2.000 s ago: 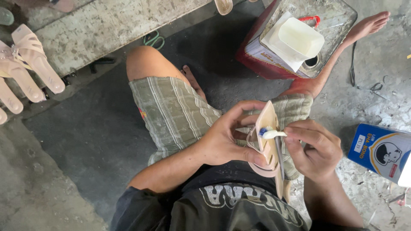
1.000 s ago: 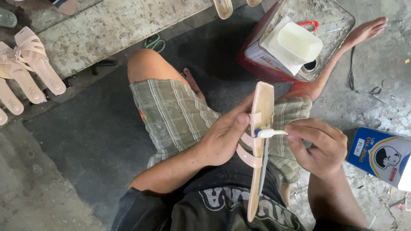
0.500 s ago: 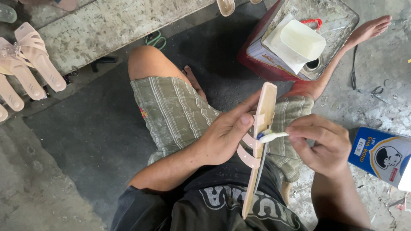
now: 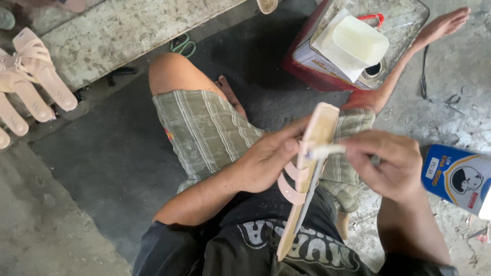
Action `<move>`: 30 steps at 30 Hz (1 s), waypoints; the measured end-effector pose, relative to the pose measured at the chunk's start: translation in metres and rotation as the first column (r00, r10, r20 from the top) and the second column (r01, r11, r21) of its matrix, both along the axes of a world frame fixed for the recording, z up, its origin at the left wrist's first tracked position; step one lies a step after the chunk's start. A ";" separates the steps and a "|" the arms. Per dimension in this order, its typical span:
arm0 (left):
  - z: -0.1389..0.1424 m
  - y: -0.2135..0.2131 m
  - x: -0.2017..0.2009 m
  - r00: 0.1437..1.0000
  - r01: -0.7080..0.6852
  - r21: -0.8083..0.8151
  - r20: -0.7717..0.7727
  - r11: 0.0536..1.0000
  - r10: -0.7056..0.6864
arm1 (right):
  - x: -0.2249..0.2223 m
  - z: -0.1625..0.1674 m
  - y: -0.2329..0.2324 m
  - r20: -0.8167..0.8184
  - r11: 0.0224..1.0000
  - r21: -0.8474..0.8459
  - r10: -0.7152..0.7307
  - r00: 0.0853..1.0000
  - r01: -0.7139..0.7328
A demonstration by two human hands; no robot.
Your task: The person sits on the floor and uses a toothbrush to apply a white substance to the straps of beige slippers. They handle each slipper one at a time, applying the substance to the straps and then placing the slipper on a nearby shelf.
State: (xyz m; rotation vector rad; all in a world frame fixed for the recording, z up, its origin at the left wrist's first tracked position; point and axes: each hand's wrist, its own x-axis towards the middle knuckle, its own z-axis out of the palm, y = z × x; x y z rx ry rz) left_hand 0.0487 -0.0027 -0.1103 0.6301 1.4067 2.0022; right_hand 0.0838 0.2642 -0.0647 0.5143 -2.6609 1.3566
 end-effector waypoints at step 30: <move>-0.063 0.007 0.031 0.741 -0.090 0.296 0.658 0.951 -0.135 | -0.121 -0.104 0.096 -0.200 0.538 0.746 -0.380 0.903 0.392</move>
